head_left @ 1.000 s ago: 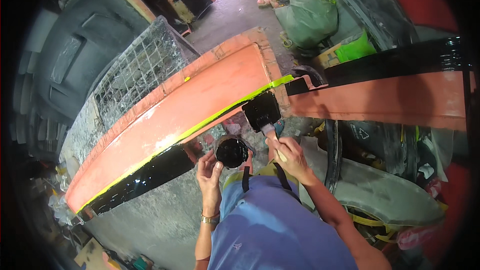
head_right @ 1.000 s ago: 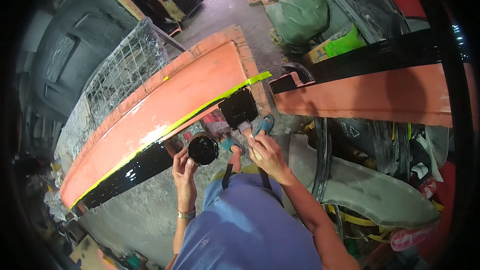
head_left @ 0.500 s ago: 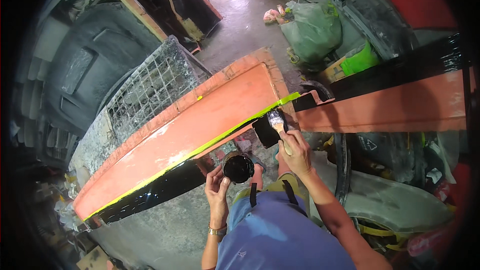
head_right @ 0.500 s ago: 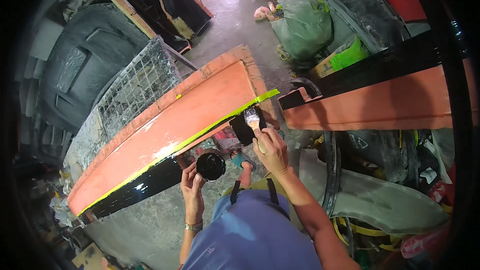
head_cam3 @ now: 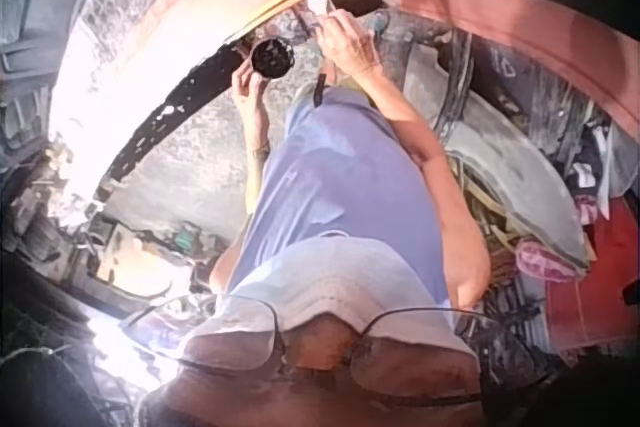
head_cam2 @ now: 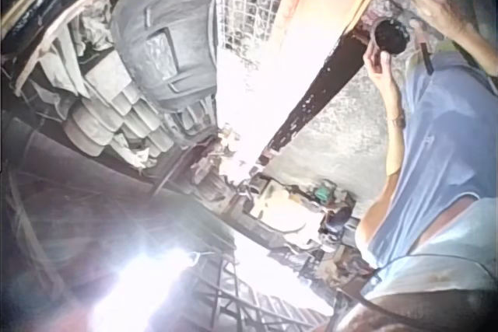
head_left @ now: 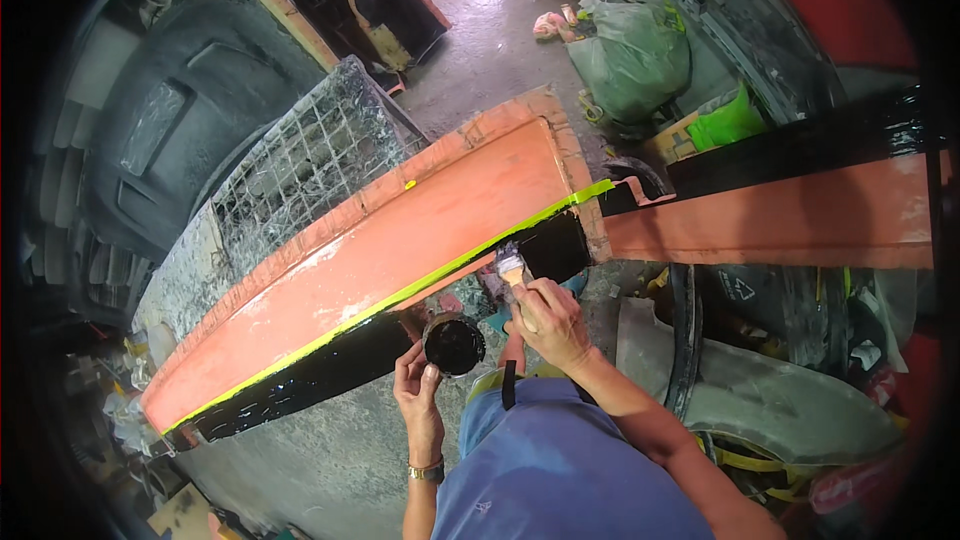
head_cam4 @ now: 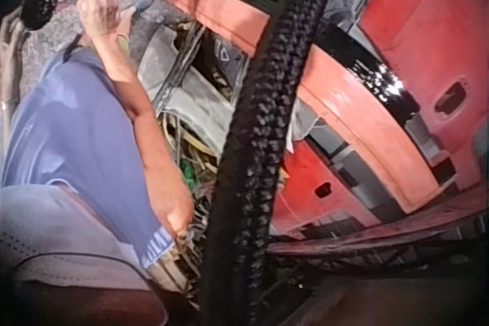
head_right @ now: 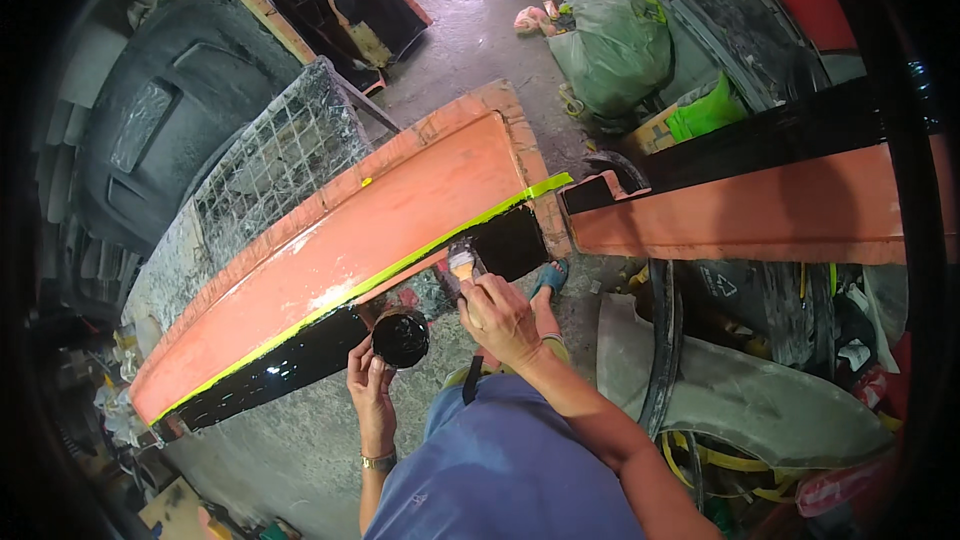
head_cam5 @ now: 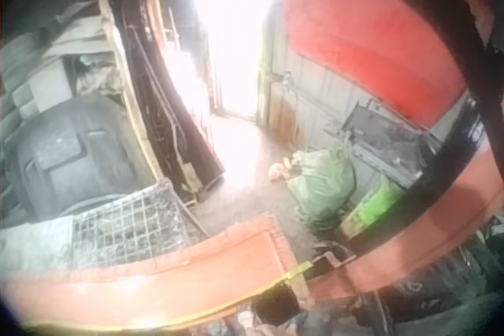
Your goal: The person paints a car part with black paint using a brush, dipping the brush into a container of paint between strokes and following the line of yellow tape.
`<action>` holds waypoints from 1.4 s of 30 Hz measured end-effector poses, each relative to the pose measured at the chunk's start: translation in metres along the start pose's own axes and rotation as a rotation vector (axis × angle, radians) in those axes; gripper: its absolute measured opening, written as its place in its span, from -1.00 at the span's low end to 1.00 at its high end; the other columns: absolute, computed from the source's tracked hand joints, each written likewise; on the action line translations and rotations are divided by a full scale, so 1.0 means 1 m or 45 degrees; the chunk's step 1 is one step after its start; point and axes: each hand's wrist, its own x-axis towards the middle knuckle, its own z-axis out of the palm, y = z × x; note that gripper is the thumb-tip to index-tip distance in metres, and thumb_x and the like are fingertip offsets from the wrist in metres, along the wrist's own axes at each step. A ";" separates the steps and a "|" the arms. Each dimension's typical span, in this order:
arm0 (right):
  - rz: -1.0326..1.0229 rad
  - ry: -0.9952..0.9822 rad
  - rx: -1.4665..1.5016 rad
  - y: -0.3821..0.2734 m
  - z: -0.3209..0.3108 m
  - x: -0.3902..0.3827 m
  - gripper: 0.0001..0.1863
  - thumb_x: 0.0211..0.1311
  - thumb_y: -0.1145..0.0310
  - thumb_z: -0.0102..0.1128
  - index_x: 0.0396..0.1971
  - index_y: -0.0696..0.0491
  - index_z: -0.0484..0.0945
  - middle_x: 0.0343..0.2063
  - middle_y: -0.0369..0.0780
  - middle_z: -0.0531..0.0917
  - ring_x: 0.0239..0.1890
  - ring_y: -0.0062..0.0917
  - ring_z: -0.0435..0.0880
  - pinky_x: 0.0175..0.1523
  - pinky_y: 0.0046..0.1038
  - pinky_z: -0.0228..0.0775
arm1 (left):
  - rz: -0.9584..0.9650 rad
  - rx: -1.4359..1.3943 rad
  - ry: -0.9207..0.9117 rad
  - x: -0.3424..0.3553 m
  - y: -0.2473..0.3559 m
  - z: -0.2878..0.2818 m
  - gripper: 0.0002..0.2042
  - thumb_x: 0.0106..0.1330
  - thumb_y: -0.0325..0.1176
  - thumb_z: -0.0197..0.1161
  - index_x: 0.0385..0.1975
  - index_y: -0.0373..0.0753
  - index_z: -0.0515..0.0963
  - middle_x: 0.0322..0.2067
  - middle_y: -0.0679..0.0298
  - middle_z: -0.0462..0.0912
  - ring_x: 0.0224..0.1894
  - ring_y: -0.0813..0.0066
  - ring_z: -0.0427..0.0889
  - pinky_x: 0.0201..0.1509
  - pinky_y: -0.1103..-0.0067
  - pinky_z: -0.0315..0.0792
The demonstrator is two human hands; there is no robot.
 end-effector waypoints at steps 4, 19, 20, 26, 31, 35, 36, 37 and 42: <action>0.049 0.022 0.003 -0.001 -0.014 0.002 -0.67 -0.06 0.50 0.35 -0.23 0.14 0.53 -0.36 -0.21 0.50 -0.32 -0.36 0.56 -0.27 -0.33 0.42 | 0.017 -0.001 0.025 0.001 0.004 -0.006 -0.56 0.30 -0.31 0.26 0.14 -0.29 0.39 -0.03 0.22 0.56 0.01 0.53 0.51 0.10 0.53 0.40; 0.165 -0.010 0.019 0.012 -0.061 -0.046 -0.67 -0.04 0.56 0.33 -0.19 0.13 0.56 -0.36 -0.13 0.55 -0.36 -0.23 0.60 -0.27 -0.29 0.47 | 0.015 -0.001 -0.069 0.010 0.009 0.003 -0.55 0.30 -0.28 0.26 0.14 -0.29 0.39 -0.02 0.21 0.56 0.00 0.52 0.52 0.09 0.52 0.40; 0.158 0.015 -0.010 0.016 -0.061 -0.038 -0.67 -0.03 0.55 0.33 -0.19 0.13 0.56 -0.36 -0.13 0.55 -0.36 -0.24 0.60 -0.27 -0.29 0.47 | 0.020 0.009 -0.089 0.011 0.009 0.003 -0.58 0.32 -0.29 0.24 0.13 -0.28 0.38 -0.02 0.23 0.56 0.00 0.55 0.53 0.08 0.56 0.42; 0.208 0.150 -0.063 0.043 -0.043 -0.015 -0.65 0.01 0.52 0.30 -0.12 0.09 0.57 -0.34 -0.15 0.56 -0.33 -0.25 0.60 -0.24 -0.30 0.48 | 0.027 0.057 -0.130 0.014 0.019 0.016 -0.64 0.38 -0.30 0.19 0.11 -0.25 0.37 -0.04 0.30 0.56 -0.05 0.65 0.55 0.00 0.66 0.47; 0.205 0.209 -0.068 0.048 -0.040 -0.009 -0.61 -0.01 0.53 0.31 -0.09 0.07 0.58 -0.33 -0.16 0.56 -0.32 -0.27 0.60 -0.23 -0.31 0.48 | 0.022 0.085 -0.139 0.015 0.020 0.016 -0.64 0.38 -0.30 0.19 0.11 -0.23 0.38 -0.06 0.32 0.57 -0.06 0.66 0.56 -0.02 0.68 0.46; 0.124 0.234 -0.146 0.056 -0.034 -0.001 -0.61 -0.02 0.53 0.32 -0.09 0.07 0.58 -0.35 -0.17 0.54 -0.34 -0.28 0.60 -0.24 -0.32 0.47 | 0.011 0.104 -0.151 0.016 0.020 0.017 -0.63 0.37 -0.28 0.20 0.11 -0.23 0.37 -0.06 0.33 0.57 -0.06 0.65 0.56 -0.03 0.67 0.46; 0.127 0.195 -0.151 0.060 -0.031 -0.005 -0.60 -0.03 0.52 0.32 -0.10 0.07 0.57 -0.35 -0.18 0.54 -0.32 -0.29 0.59 -0.23 -0.32 0.47 | 0.014 0.099 -0.154 0.016 0.021 0.017 -0.62 0.37 -0.28 0.21 0.12 -0.23 0.37 -0.06 0.32 0.57 -0.06 0.64 0.56 -0.02 0.66 0.46; 0.130 0.156 -0.157 0.066 -0.028 -0.012 -0.60 -0.04 0.51 0.33 -0.10 0.08 0.57 -0.35 -0.19 0.54 -0.31 -0.29 0.59 -0.21 -0.31 0.47 | 0.016 0.093 -0.158 0.016 0.021 0.018 -0.62 0.36 -0.27 0.21 0.12 -0.23 0.37 -0.05 0.32 0.57 -0.06 0.64 0.56 -0.02 0.66 0.46; 0.210 0.056 -0.076 0.058 -0.039 -0.037 -0.60 -0.05 0.50 0.33 -0.11 0.09 0.56 -0.35 -0.20 0.53 -0.28 -0.29 0.59 -0.19 -0.31 0.47 | 0.013 0.091 -0.136 0.015 0.022 0.013 -0.61 0.35 -0.26 0.22 0.12 -0.23 0.36 -0.03 0.31 0.56 -0.03 0.62 0.55 0.00 0.65 0.47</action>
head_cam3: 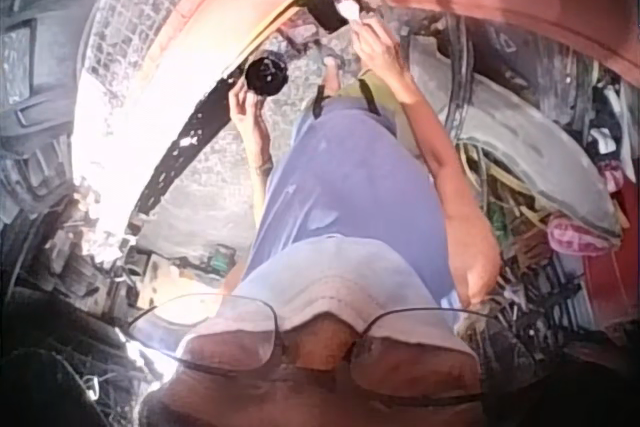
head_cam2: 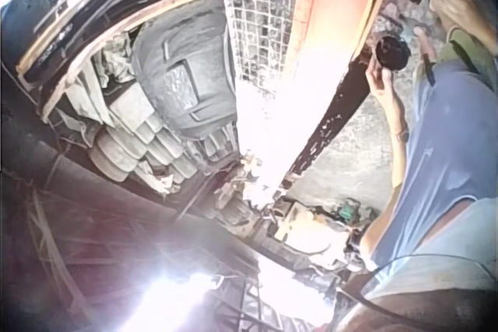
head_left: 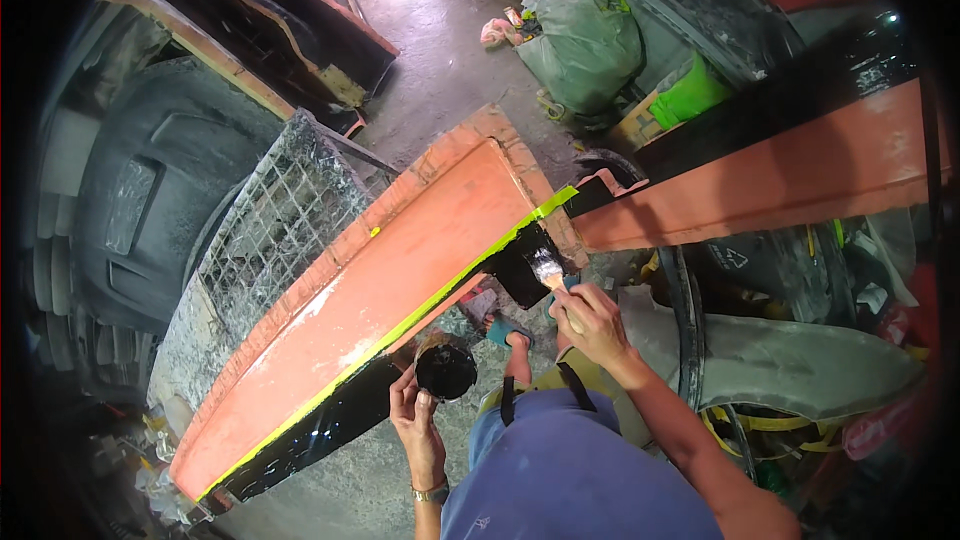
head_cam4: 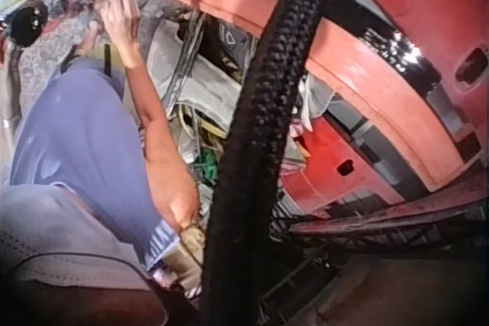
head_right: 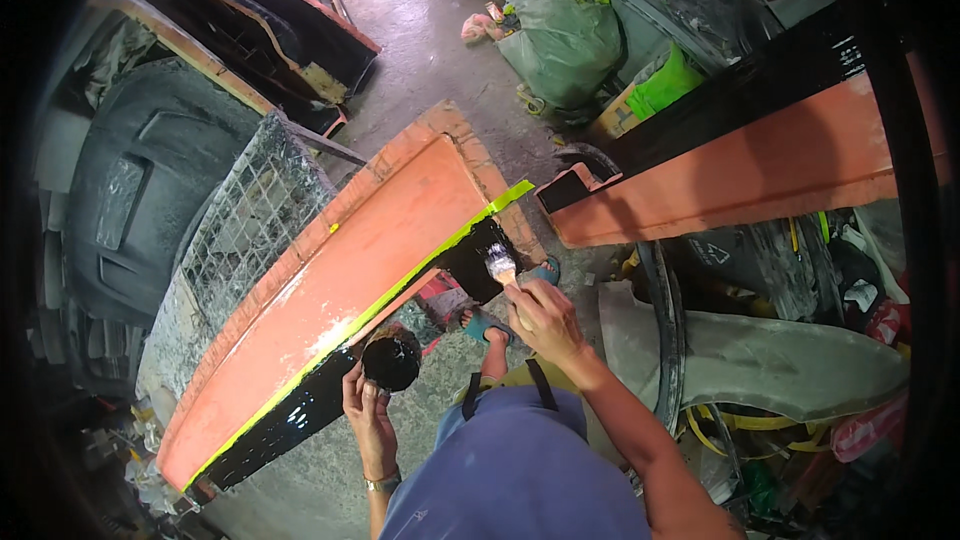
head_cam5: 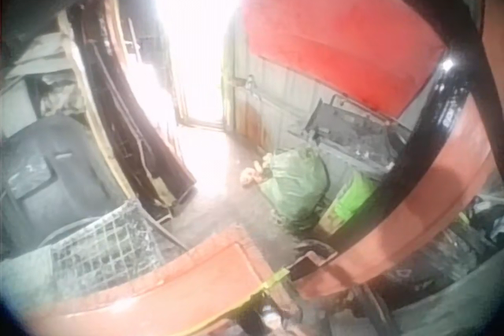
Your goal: The person paints a car part with black paint using a brush, dipping the brush into a container of paint between strokes and following the line of yellow tape.
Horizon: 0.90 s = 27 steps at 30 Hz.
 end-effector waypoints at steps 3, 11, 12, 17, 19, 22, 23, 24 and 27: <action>0.000 0.057 -0.006 -0.009 -0.009 0.004 -0.62 -0.03 0.51 0.33 -0.12 0.10 0.57 -0.35 -0.19 0.53 -0.29 -0.28 0.59 -0.21 -0.31 0.48 | 0.004 -0.019 -0.003 0.000 0.000 0.000 -0.61 0.35 -0.26 0.22 0.11 -0.23 0.36 -0.02 0.31 0.56 -0.02 0.61 0.55 0.01 0.65 0.46; 0.052 0.119 -0.066 0.004 0.017 0.021 -0.62 0.04 0.47 0.31 -0.07 0.09 0.54 -0.32 -0.19 0.51 -0.28 -0.29 0.58 -0.19 -0.31 0.47 | 0.030 0.009 -0.032 0.003 0.006 0.005 -0.62 0.37 -0.28 0.20 0.11 -0.25 0.35 0.00 0.27 0.55 0.00 0.58 0.55 0.03 0.63 0.47; 0.055 0.124 -0.061 0.004 0.018 0.020 -0.62 0.05 0.47 0.31 -0.06 0.09 0.53 -0.33 -0.19 0.50 -0.28 -0.29 0.58 -0.19 -0.31 0.47 | 0.026 -0.001 -0.033 0.002 0.007 0.006 -0.62 0.37 -0.28 0.20 0.11 -0.25 0.35 -0.01 0.27 0.55 0.00 0.58 0.55 0.03 0.63 0.47; 0.131 0.126 -0.033 -0.007 0.017 0.016 -0.64 0.04 0.50 0.30 -0.09 0.09 0.56 -0.33 -0.14 0.52 -0.32 -0.22 0.60 -0.23 -0.27 0.48 | -0.014 0.003 -0.035 0.002 0.005 0.006 -0.62 0.37 -0.28 0.20 0.11 -0.24 0.35 -0.01 0.28 0.56 0.00 0.57 0.55 0.04 0.61 0.46; 0.123 0.106 -0.019 -0.012 0.012 0.006 -0.65 0.05 0.50 0.29 -0.10 0.09 0.56 -0.33 -0.14 0.52 -0.33 -0.22 0.60 -0.24 -0.28 0.48 | -0.033 -0.009 -0.007 0.001 0.005 0.006 -0.57 0.31 -0.27 0.26 0.12 -0.29 0.38 -0.01 0.21 0.55 0.00 0.53 0.54 0.07 0.58 0.43; 0.125 0.095 0.031 -0.014 0.000 -0.007 -0.66 0.05 0.50 0.29 -0.11 0.10 0.57 -0.32 -0.14 0.53 -0.34 -0.22 0.61 -0.25 -0.29 0.48 | -0.033 -0.020 0.000 0.000 0.007 0.007 -0.54 0.29 -0.25 0.29 0.11 -0.31 0.39 -0.01 0.18 0.55 0.00 0.50 0.53 0.09 0.55 0.42; 0.128 0.093 0.054 -0.016 -0.003 -0.008 -0.66 0.05 0.50 0.29 -0.11 0.10 0.57 -0.32 -0.14 0.53 -0.34 -0.23 0.61 -0.25 -0.29 0.48 | -0.027 -0.022 -0.002 0.000 0.008 0.008 -0.54 0.28 -0.25 0.29 0.11 -0.31 0.39 -0.02 0.18 0.55 0.00 0.50 0.53 0.09 0.54 0.42; 0.123 0.097 0.040 -0.019 -0.005 -0.004 -0.65 0.04 0.49 0.30 -0.10 0.11 0.56 -0.32 -0.15 0.53 -0.33 -0.25 0.60 -0.25 -0.29 0.48 | -0.025 -0.026 -0.006 0.001 0.008 0.009 -0.54 0.28 -0.24 0.30 0.11 -0.31 0.40 -0.02 0.18 0.55 0.00 0.50 0.53 0.08 0.54 0.42; 0.092 0.123 0.007 -0.021 -0.002 0.021 -0.62 0.01 0.48 0.32 -0.10 0.12 0.55 -0.33 -0.17 0.53 -0.30 -0.28 0.59 -0.23 -0.30 0.47 | -0.013 -0.036 -0.019 0.001 0.009 0.010 -0.53 0.27 -0.23 0.31 0.11 -0.31 0.40 -0.04 0.19 0.56 0.00 0.50 0.53 0.07 0.53 0.42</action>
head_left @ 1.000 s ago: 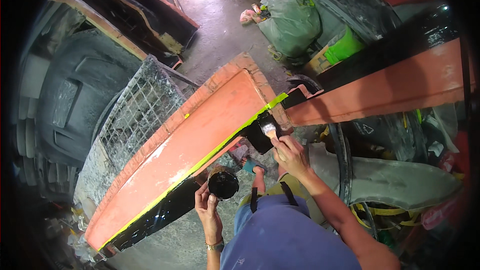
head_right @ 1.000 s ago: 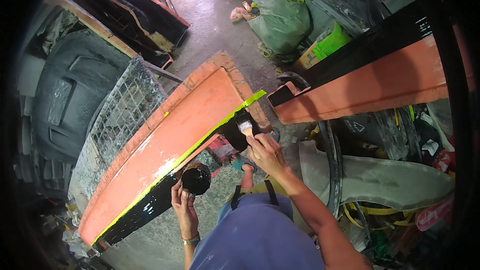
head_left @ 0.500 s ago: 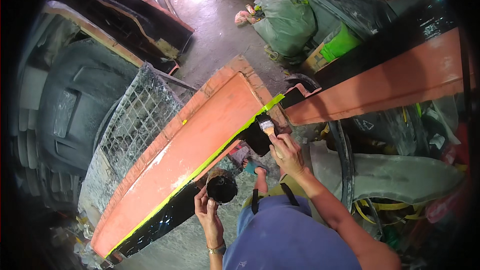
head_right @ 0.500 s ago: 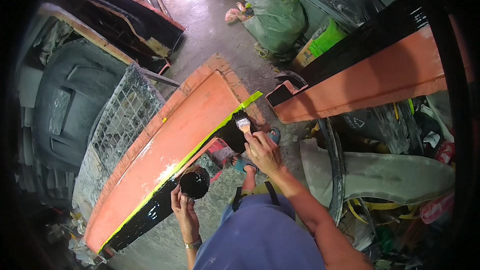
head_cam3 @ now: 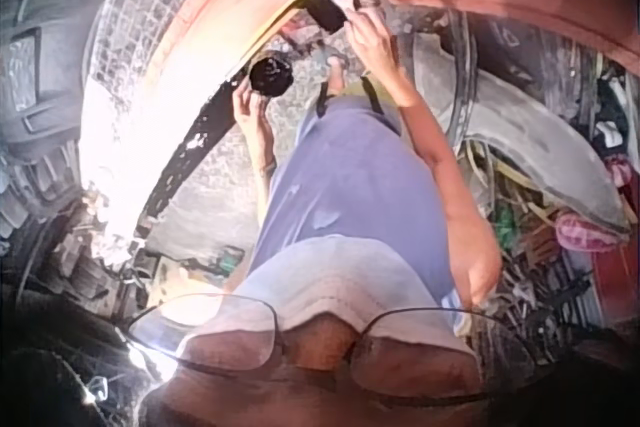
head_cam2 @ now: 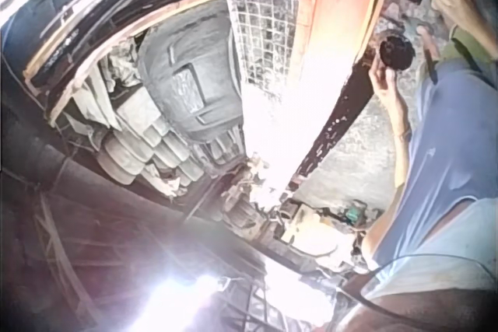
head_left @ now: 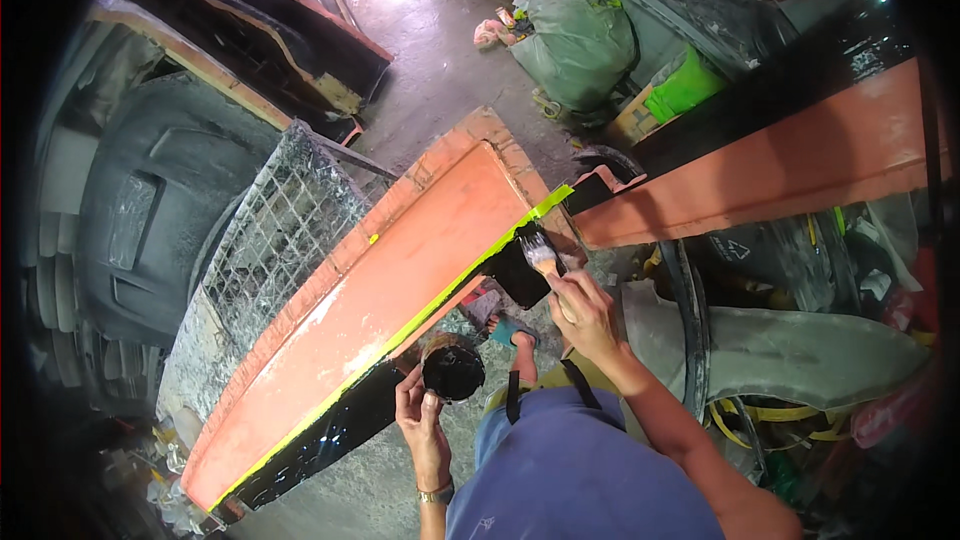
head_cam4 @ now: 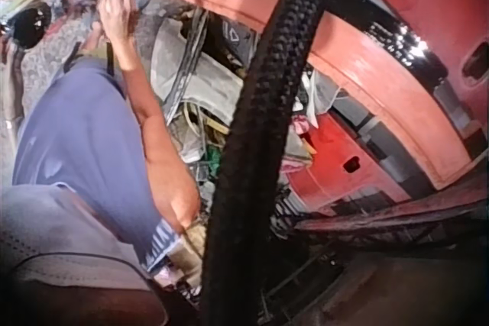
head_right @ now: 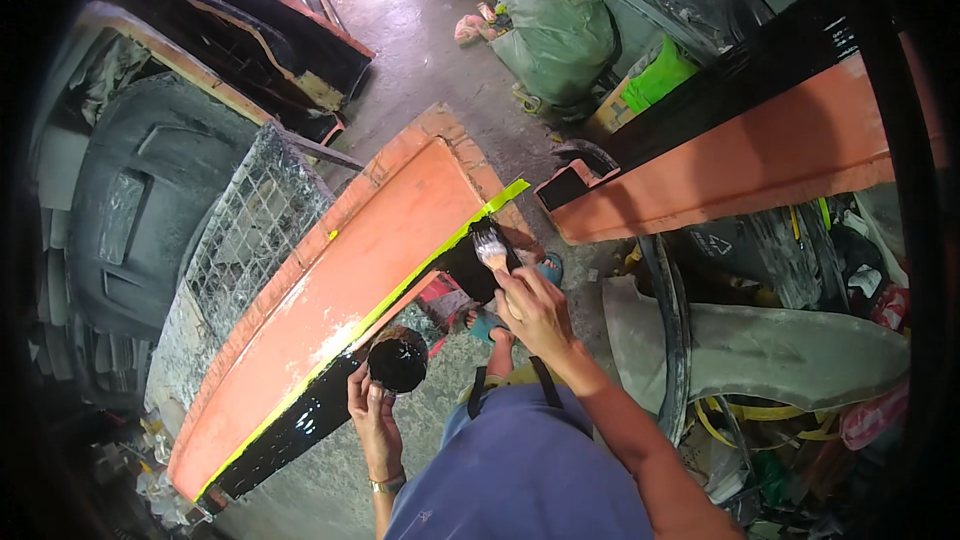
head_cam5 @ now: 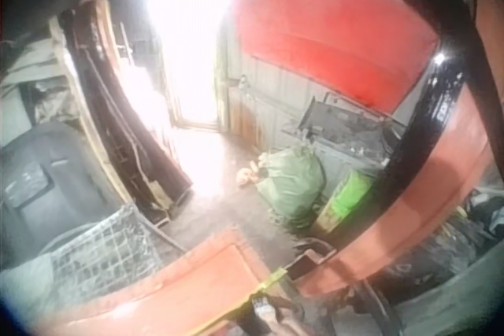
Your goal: The person paints a car part with black paint using a brush, dipping the brush into a container of paint between strokes and following the line of yellow tape.
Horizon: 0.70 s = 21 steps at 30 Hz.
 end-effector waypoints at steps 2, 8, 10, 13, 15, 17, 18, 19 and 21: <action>-0.040 0.037 -0.012 0.004 0.007 0.010 -0.62 -0.01 0.48 0.33 -0.11 0.12 0.55 -0.35 -0.18 0.52 -0.31 -0.28 0.59 -0.23 -0.30 0.47 | 0.015 -0.004 -0.013 0.001 -0.002 -0.001 -0.53 0.26 -0.23 0.31 0.10 -0.31 0.40 -0.04 0.19 0.56 0.01 0.50 0.53 0.07 0.53 0.42; -0.147 -0.143 -0.004 0.009 0.000 -0.019 -0.64 -0.01 0.54 0.32 -0.12 0.12 0.58 -0.36 -0.17 0.53 -0.38 -0.30 0.59 -0.30 -0.33 0.46 | 0.020 -0.009 0.005 -0.001 -0.003 -0.005 -0.53 0.27 -0.24 0.31 0.11 -0.32 0.39 -0.03 0.19 0.56 0.00 0.51 0.53 0.08 0.55 0.41; -0.096 -0.129 0.032 0.000 -0.013 -0.032 -0.66 -0.03 0.57 0.32 -0.16 0.13 0.60 -0.41 -0.18 0.53 -0.40 -0.33 0.59 -0.31 -0.34 0.46 | 0.013 -0.014 0.017 -0.001 -0.005 -0.005 -0.52 0.27 -0.24 0.30 0.11 -0.32 0.39 -0.02 0.18 0.55 0.00 0.51 0.52 0.08 0.56 0.41; -0.022 -0.103 0.053 -0.015 -0.027 -0.039 -0.70 -0.03 0.60 0.32 -0.20 0.15 0.62 -0.46 -0.18 0.54 -0.41 -0.36 0.59 -0.31 -0.36 0.46 | -0.024 0.006 0.010 0.000 -0.007 -0.006 -0.52 0.27 -0.23 0.30 0.11 -0.32 0.39 0.00 0.17 0.54 0.01 0.50 0.52 0.08 0.55 0.41; -0.046 -0.074 0.058 -0.016 -0.030 -0.041 -0.67 0.00 0.61 0.29 -0.15 0.15 0.61 -0.44 -0.17 0.56 -0.41 -0.36 0.59 -0.31 -0.36 0.46 | -0.039 0.020 -0.008 0.001 -0.007 -0.005 -0.51 0.27 -0.22 0.30 0.11 -0.33 0.39 0.00 0.17 0.54 0.02 0.49 0.52 0.09 0.55 0.41; -0.032 -0.100 0.040 -0.014 -0.025 -0.038 -0.65 0.04 0.60 0.27 -0.10 0.15 0.59 -0.43 -0.17 0.57 -0.40 -0.36 0.59 -0.30 -0.36 0.46 | -0.039 0.026 -0.029 0.002 -0.007 -0.004 -0.51 0.27 -0.21 0.30 0.12 -0.33 0.38 0.00 0.16 0.54 0.03 0.48 0.52 0.10 0.54 0.41; -0.028 -0.109 0.034 -0.013 -0.022 -0.034 -0.64 0.06 0.59 0.26 -0.07 0.14 0.58 -0.43 -0.17 0.57 -0.39 -0.36 0.59 -0.29 -0.35 0.46 | -0.021 0.029 -0.053 0.003 -0.007 -0.004 -0.53 0.29 -0.22 0.27 0.12 -0.31 0.37 0.00 0.19 0.54 0.03 0.49 0.53 0.10 0.54 0.43; -0.033 -0.120 -0.007 -0.012 -0.020 -0.028 -0.62 0.08 0.57 0.26 -0.04 0.13 0.57 -0.41 -0.16 0.56 -0.38 -0.35 0.59 -0.28 -0.35 0.46 | -0.002 0.033 -0.076 0.004 -0.008 -0.004 -0.55 0.32 -0.22 0.25 0.12 -0.30 0.36 0.01 0.21 0.54 0.04 0.50 0.53 0.09 0.54 0.45; -0.040 -0.144 -0.086 -0.011 -0.017 -0.016 -0.59 0.11 0.54 0.26 0.02 0.11 0.54 -0.39 -0.16 0.55 -0.35 -0.34 0.59 -0.26 -0.33 0.46 | 0.022 0.037 -0.102 0.005 -0.010 -0.006 -0.57 0.35 -0.23 0.22 0.12 -0.28 0.35 0.02 0.23 0.54 0.05 0.51 0.54 0.09 0.54 0.46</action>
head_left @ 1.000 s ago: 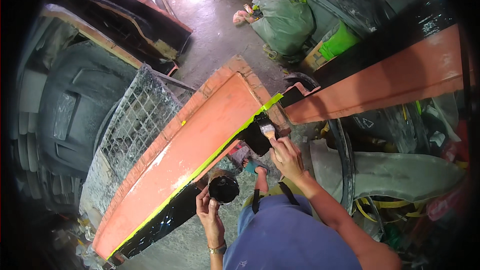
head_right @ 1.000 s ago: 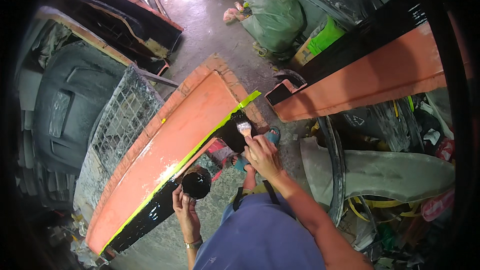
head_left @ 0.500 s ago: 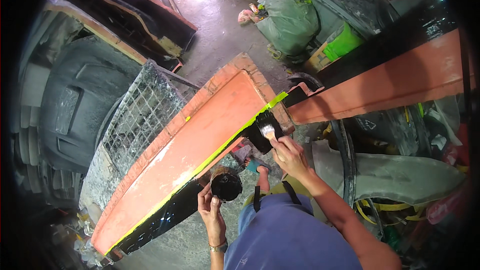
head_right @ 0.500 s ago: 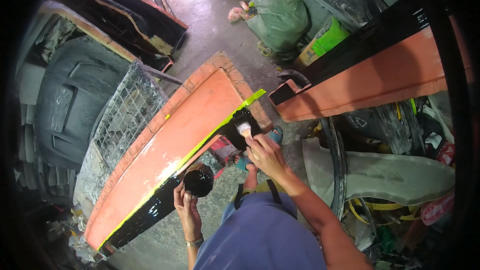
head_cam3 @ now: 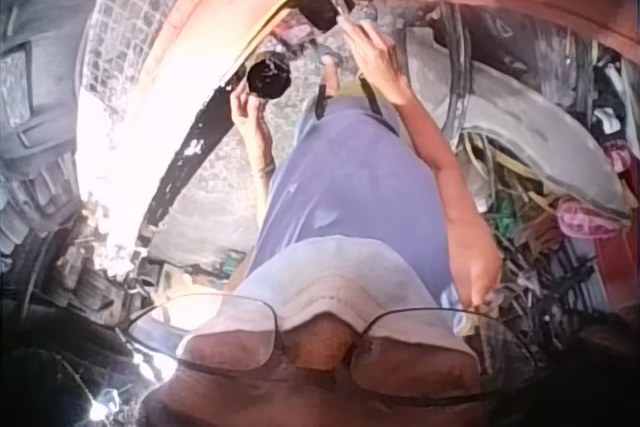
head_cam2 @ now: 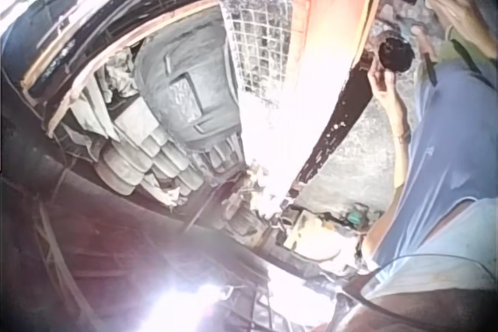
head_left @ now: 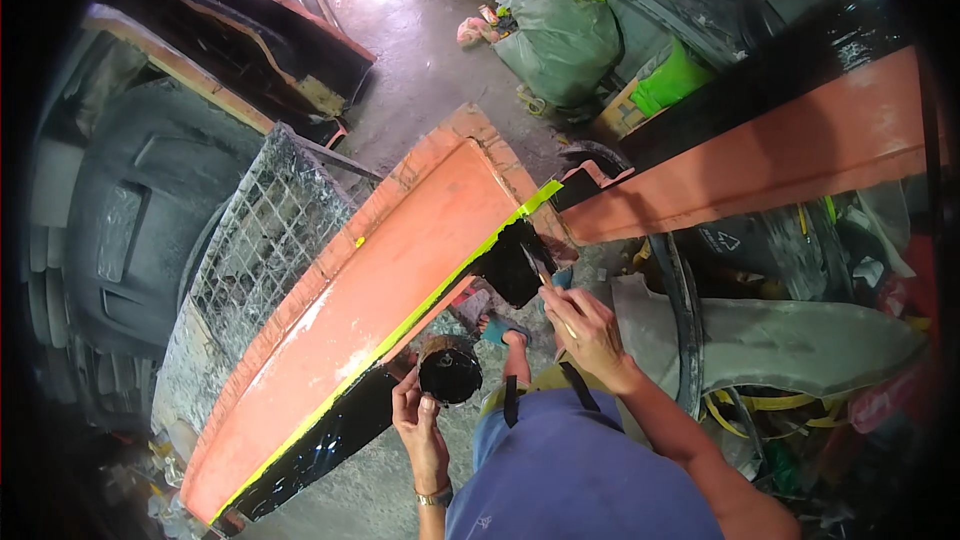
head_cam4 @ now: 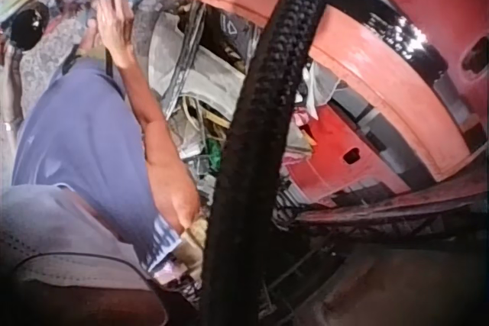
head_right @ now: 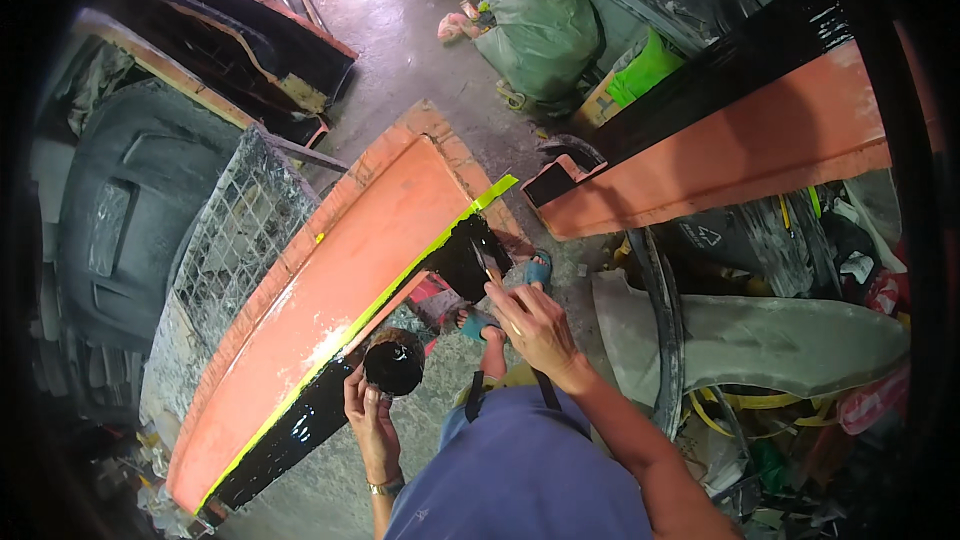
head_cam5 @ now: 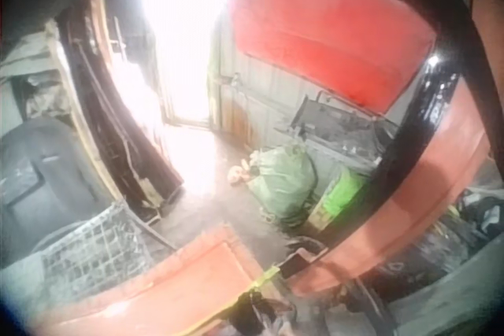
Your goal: The person paints a car part with black paint using a brush, dipping the brush into a container of paint between strokes and following the line of yellow tape.
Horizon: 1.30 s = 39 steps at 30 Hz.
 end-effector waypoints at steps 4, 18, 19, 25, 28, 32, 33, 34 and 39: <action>0.032 0.033 -0.039 0.008 0.019 0.015 -0.55 0.13 0.39 0.29 0.06 0.04 0.48 -0.35 -0.23 0.49 -0.29 -0.35 0.56 -0.25 -0.30 0.40 | -0.006 -0.008 0.044 -0.002 0.004 0.004 -0.52 0.30 -0.20 0.27 0.13 -0.32 0.36 -0.02 0.20 0.54 0.01 0.49 0.54 0.08 0.56 0.45; 0.341 -0.023 0.007 -0.005 -0.015 -0.055 -0.54 0.12 0.53 0.23 0.08 0.08 0.48 -0.27 -0.12 0.54 -0.26 -0.19 0.59 -0.18 -0.26 0.45 | -0.021 0.040 -0.059 0.007 0.008 0.004 -0.59 0.36 -0.24 0.19 0.12 -0.26 0.33 0.04 0.25 0.51 0.05 0.54 0.52 0.09 0.59 0.44; 0.357 -0.031 0.003 -0.007 -0.019 -0.055 -0.53 0.11 0.53 0.23 0.09 0.08 0.48 -0.27 -0.12 0.54 -0.26 -0.19 0.59 -0.18 -0.26 0.45 | -0.015 0.040 -0.069 0.008 0.006 0.002 -0.59 0.36 -0.25 0.19 0.12 -0.27 0.33 0.04 0.24 0.51 0.05 0.54 0.52 0.09 0.58 0.44; 0.081 -0.143 -0.043 0.010 -0.008 -0.027 -0.50 0.08 0.44 0.31 0.09 0.08 0.49 -0.29 -0.16 0.51 -0.21 -0.26 0.59 -0.15 -0.29 0.45 | -0.039 0.042 -0.097 0.010 -0.001 0.002 -0.58 0.36 -0.26 0.20 0.13 -0.29 0.33 0.02 0.23 0.53 0.04 0.52 0.54 0.10 0.56 0.46; 0.038 -0.192 -0.160 0.022 0.006 -0.049 -0.46 0.08 0.39 0.32 0.12 0.05 0.46 -0.32 -0.20 0.47 -0.20 -0.28 0.56 -0.05 -0.26 0.42 | -0.022 0.018 -0.099 0.010 -0.001 0.002 -0.58 0.36 -0.26 0.21 0.14 -0.28 0.32 0.03 0.22 0.53 0.04 0.51 0.55 0.10 0.56 0.47; 0.074 -0.276 -0.115 0.013 0.000 -0.079 -0.46 0.07 0.41 0.32 0.13 0.03 0.46 -0.27 -0.22 0.47 -0.21 -0.31 0.56 -0.10 -0.29 0.43 | -0.002 0.027 -0.083 0.009 0.002 -0.001 -0.58 0.36 -0.27 0.20 0.13 -0.29 0.33 0.03 0.22 0.53 0.04 0.50 0.55 0.11 0.55 0.47; 0.057 -0.269 -0.107 0.010 -0.002 -0.082 -0.43 0.05 0.41 0.34 0.14 0.02 0.46 -0.27 -0.22 0.48 -0.20 -0.33 0.57 -0.12 -0.30 0.44 | -0.005 0.018 -0.072 0.008 0.003 0.000 -0.58 0.36 -0.27 0.20 0.13 -0.29 0.33 0.02 0.22 0.53 0.04 0.51 0.55 0.11 0.55 0.47; 0.038 -0.264 -0.097 0.006 -0.004 -0.082 -0.41 0.03 0.42 0.36 0.14 0.00 0.45 -0.26 -0.22 0.48 -0.18 -0.34 0.58 -0.15 -0.31 0.46 | -0.008 0.010 -0.059 0.008 0.005 0.001 -0.59 0.36 -0.27 0.20 0.13 -0.29 0.33 0.02 0.23 0.53 0.03 0.52 0.55 0.11 0.55 0.47; -0.096 -0.301 -0.136 0.007 0.014 -0.055 -0.42 0.11 0.43 0.22 0.20 0.01 0.38 -0.24 -0.20 0.46 -0.23 -0.34 0.55 -0.17 -0.32 0.40 | -0.022 0.018 -0.073 0.012 0.005 0.005 -0.60 0.37 -0.28 0.19 0.13 -0.27 0.33 -0.01 0.28 0.54 0.01 0.59 0.52 0.07 0.61 0.43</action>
